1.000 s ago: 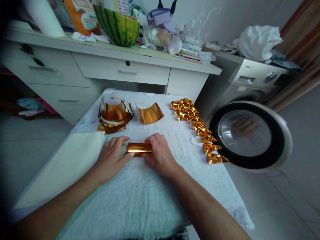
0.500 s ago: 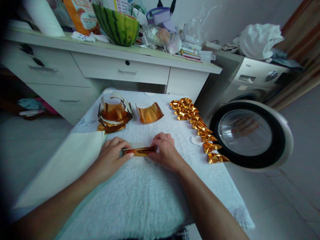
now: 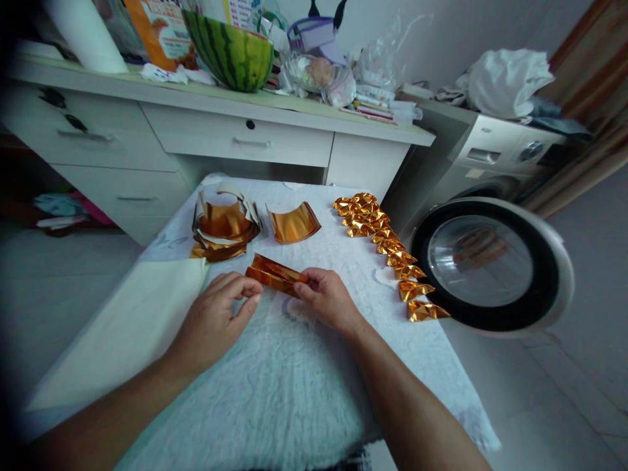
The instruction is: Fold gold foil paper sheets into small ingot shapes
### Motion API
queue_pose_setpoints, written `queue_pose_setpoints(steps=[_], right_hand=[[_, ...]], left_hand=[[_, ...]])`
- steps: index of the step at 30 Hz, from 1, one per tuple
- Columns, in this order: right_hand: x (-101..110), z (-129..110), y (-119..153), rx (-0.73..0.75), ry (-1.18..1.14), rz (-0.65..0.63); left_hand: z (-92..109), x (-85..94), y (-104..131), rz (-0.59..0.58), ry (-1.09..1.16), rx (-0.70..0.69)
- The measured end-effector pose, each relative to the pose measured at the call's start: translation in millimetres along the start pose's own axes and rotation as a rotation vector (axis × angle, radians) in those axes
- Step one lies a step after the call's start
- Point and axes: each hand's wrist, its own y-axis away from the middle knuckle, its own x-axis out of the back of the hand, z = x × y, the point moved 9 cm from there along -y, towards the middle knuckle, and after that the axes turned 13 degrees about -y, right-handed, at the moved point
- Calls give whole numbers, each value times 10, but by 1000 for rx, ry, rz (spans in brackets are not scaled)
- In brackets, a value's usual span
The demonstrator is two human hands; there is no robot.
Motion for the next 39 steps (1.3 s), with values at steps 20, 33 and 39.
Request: queue_pose_setpoints(steps=[20, 33, 39], right_hand=[[-372, -344, 124, 379, 256, -69], [-405, -186, 71, 303, 51, -100], [-401, -237, 84, 326, 55, -106]], left_hand=[[-50, -84, 70, 85, -120, 105], [184, 89, 102, 207, -211, -76], [146, -38, 57, 70, -202, -83]])
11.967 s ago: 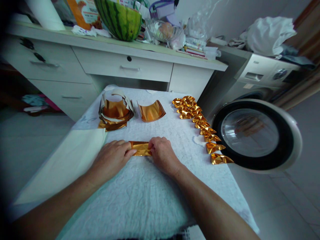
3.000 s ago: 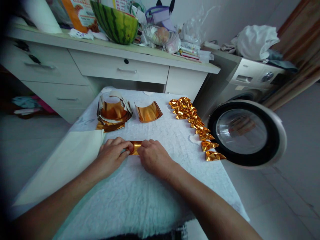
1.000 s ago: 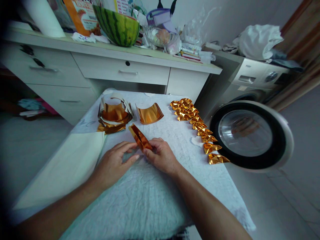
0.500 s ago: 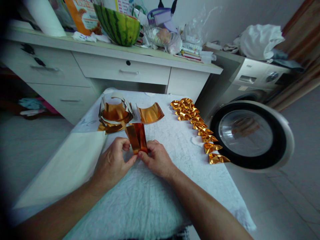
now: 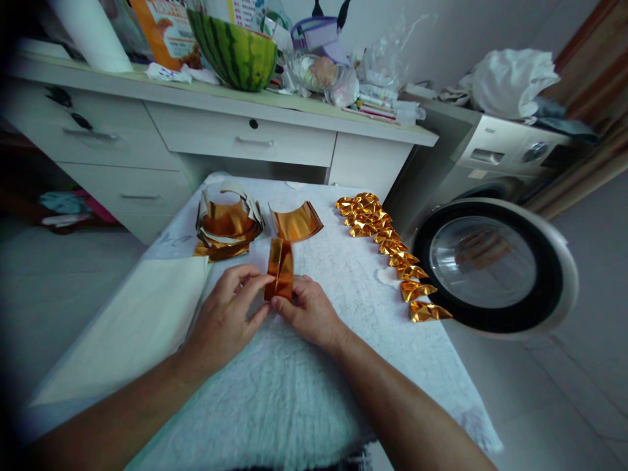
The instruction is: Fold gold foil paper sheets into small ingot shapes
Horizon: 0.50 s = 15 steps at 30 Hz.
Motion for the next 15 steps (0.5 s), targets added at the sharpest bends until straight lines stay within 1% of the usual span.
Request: queue_pose_setpoints(steps=[2, 4, 9, 12, 14, 15], right_hand=[[-4, -16, 9, -16, -4, -15], [-12, -25, 20, -39, 4, -36], [-32, -54, 39, -53, -4, -71], [-45, -44, 47, -70, -8, -79], [-23, -48, 44, -59, 3, -55], [16, -57, 39, -45, 22, -16]], left_hand=[[-2, -51, -17, -53, 23, -10], [1, -72, -30, -78, 42, -23], [-20, -14, -49, -31, 87, -30], [-83, 8, -56, -27, 116, 13], [-143, 23, -61, -27, 148, 58], [-178, 29, -63, -27, 169, 86]])
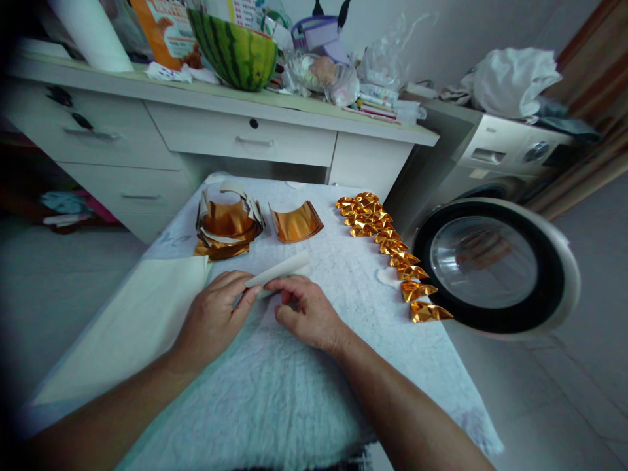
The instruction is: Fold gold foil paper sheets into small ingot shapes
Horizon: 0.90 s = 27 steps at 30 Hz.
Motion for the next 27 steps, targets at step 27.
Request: queue_pose_setpoints(steps=[27], right_hand=[[390, 237, -3, -127, -324, 272]], left_hand=[[-344, -252, 45, -170, 469, 387]])
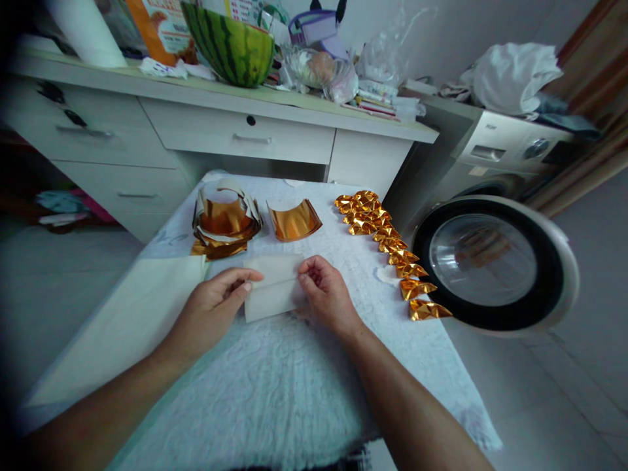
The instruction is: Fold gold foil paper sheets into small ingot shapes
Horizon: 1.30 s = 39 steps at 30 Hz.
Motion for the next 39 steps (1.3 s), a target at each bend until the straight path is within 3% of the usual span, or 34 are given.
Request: queue_pose_setpoints(steps=[9, 17, 20, 22, 31, 35, 39], right_hand=[[-123, 14, 42, -13, 26, -235], [-136, -256, 100, 391, 687, -208], [-164, -305, 134, 473, 853, -180], [-214, -303, 157, 485, 911, -229], [-451, -165, 257, 392, 924, -515], [-494, -109, 269, 371, 926, -547], [-505, -130, 275, 380, 900, -550]], left_hand=[[-116, -18, -14, -4, 84, 71], [-207, -47, 13, -47, 249, 251], [-216, -61, 11, -54, 242, 252], [-223, -88, 8, -73, 221, 239], [-59, -121, 12, -98, -199, -30], [48, -105, 34, -46, -429, -188], [33, -67, 33, 18, -645, -208]])
